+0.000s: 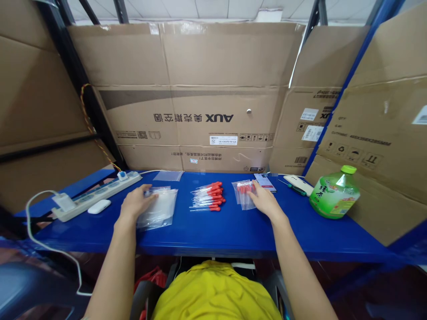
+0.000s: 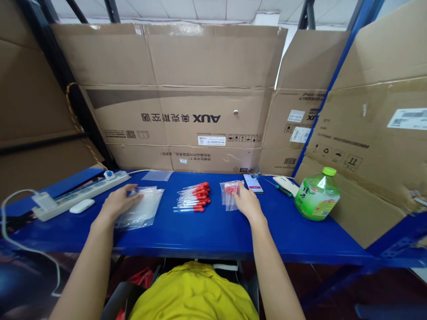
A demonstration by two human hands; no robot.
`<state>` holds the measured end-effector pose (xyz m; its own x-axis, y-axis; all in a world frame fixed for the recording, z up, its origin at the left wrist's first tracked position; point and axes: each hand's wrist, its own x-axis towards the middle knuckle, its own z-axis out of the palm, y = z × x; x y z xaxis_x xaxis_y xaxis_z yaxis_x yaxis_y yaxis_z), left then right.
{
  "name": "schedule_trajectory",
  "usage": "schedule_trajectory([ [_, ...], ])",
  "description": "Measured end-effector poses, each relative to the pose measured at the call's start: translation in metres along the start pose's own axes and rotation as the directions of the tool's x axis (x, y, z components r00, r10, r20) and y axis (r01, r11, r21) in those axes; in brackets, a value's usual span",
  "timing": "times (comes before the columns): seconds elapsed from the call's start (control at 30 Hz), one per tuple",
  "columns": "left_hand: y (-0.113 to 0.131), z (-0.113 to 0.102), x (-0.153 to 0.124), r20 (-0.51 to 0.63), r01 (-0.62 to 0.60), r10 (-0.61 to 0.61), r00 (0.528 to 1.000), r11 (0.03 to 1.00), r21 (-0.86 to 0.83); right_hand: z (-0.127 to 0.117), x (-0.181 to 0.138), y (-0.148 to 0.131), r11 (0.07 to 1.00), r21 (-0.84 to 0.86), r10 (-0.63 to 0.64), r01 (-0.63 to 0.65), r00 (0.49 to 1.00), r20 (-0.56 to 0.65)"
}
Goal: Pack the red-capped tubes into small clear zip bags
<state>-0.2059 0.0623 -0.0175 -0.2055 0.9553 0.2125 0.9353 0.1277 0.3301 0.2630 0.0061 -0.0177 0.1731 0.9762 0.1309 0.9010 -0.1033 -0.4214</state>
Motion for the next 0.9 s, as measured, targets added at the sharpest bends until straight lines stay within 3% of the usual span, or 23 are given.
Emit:
schedule_trajectory([
  [0.13, 0.003, -0.002, -0.003, -0.093, -0.057, 0.054, 0.994, 0.998, -0.027, -0.004, -0.008, -0.009, 0.992, -0.127, 0.008, -0.001, 0.999, 0.049],
  [0.27, 0.008, -0.008, -0.008, -0.199, -0.061, 0.04, 0.979, 0.993, -0.101, -0.004, -0.009, -0.01, 0.987, -0.159, -0.004, -0.008, 0.997, -0.075],
  [0.4, 0.017, -0.015, -0.011, -0.319, -0.077, -0.013, 0.948, 0.96, -0.268, -0.001, -0.005, -0.008, 0.997, -0.064, -0.065, 0.051, 0.971, -0.229],
  [0.5, 0.029, -0.024, -0.016, -0.372, -0.183, -0.014, 0.928, 0.854, -0.486, 0.002, -0.003, -0.013, 0.979, 0.086, -0.158, 0.187, 0.95, -0.268],
  [0.6, 0.047, -0.037, -0.028, -0.34, -0.243, 0.011, 0.94, 0.721, -0.649, 0.003, -0.006, -0.029, 0.892, 0.307, -0.245, 0.333, 0.925, -0.29],
  [0.7, 0.068, -0.051, -0.044, -0.286, -0.292, 0.122, 0.95, 0.661, -0.691, 0.003, -0.017, -0.053, 0.735, 0.534, -0.314, 0.417, 0.908, -0.277],
  [0.8, 0.091, -0.059, -0.063, -0.288, -0.41, 0.293, 0.912, 0.624, -0.665, 0.007, -0.033, -0.077, 0.589, 0.668, -0.407, 0.455, 0.881, -0.241],
  [0.9, 0.113, -0.059, -0.082, -0.237, -0.489, 0.451, 0.86, 0.6, -0.633, 0.013, -0.047, -0.094, 0.502, 0.706, -0.49, 0.5, 0.837, -0.245],
])
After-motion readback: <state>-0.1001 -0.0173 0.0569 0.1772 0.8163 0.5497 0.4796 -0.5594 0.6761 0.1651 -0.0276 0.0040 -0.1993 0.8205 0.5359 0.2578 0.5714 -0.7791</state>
